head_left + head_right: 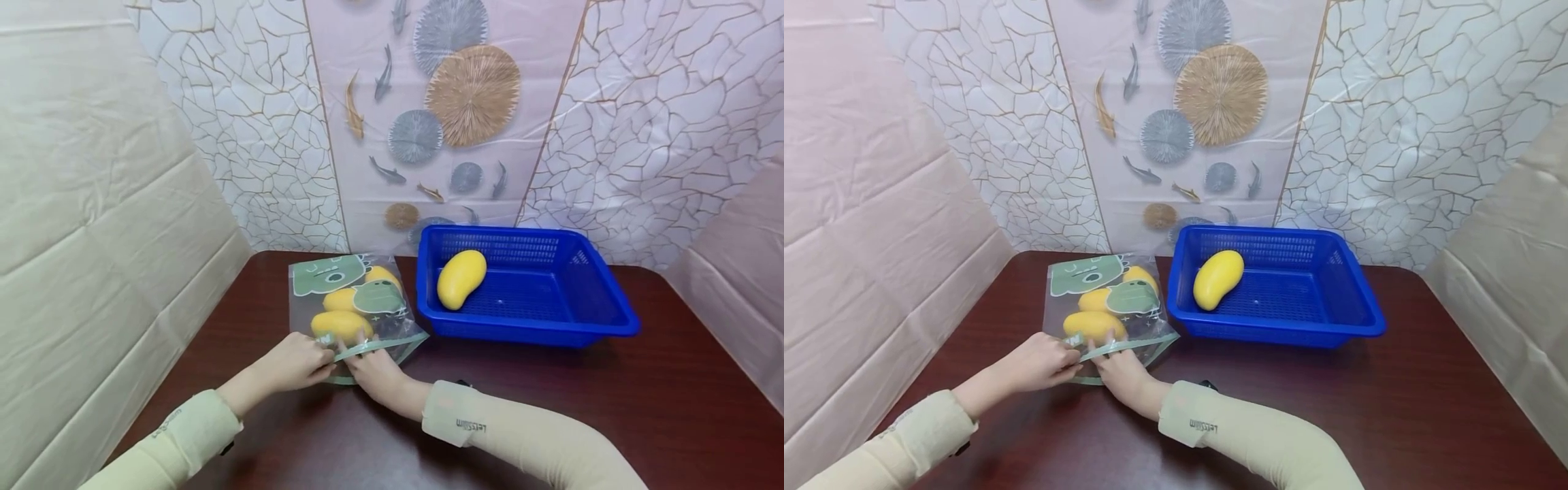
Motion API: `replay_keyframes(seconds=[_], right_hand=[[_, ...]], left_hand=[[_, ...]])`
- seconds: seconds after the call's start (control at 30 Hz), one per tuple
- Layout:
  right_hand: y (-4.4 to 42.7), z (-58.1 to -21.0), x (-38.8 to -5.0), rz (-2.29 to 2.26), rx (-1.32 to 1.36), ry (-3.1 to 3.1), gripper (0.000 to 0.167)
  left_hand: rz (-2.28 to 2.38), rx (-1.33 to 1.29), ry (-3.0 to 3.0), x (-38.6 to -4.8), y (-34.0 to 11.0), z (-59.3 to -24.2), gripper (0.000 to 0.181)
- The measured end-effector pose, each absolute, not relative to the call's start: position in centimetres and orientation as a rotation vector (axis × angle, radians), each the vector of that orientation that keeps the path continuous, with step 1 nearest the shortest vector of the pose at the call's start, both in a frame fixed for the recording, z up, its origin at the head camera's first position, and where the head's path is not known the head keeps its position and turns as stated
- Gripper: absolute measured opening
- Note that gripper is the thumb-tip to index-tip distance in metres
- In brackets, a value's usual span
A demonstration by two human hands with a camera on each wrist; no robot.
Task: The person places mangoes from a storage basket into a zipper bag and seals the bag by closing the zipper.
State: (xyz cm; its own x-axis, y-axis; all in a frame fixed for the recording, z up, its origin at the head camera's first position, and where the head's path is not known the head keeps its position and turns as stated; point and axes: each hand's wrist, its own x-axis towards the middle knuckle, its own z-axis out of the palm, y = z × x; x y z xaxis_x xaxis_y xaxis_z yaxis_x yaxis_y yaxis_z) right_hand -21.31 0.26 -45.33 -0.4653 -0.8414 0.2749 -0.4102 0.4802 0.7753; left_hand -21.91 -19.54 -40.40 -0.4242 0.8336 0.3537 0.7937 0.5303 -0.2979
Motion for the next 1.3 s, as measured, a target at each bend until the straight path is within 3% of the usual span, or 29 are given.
replay_keyframes(seconds=[0.43, 1.3], right_hand=[[2.7, -44.0, -18.9, -0.758, 1.357, -2.024, 0.027], [6.6, -42.8, -18.4, -0.273, 1.439, -1.963, 0.010]], left_hand=[[0.114, -1.334, -2.341, -22.1, -19.3, -40.7, 0.027], [0.093, -1.429, -2.453, -22.1, -18.9, -40.5, 0.033]])
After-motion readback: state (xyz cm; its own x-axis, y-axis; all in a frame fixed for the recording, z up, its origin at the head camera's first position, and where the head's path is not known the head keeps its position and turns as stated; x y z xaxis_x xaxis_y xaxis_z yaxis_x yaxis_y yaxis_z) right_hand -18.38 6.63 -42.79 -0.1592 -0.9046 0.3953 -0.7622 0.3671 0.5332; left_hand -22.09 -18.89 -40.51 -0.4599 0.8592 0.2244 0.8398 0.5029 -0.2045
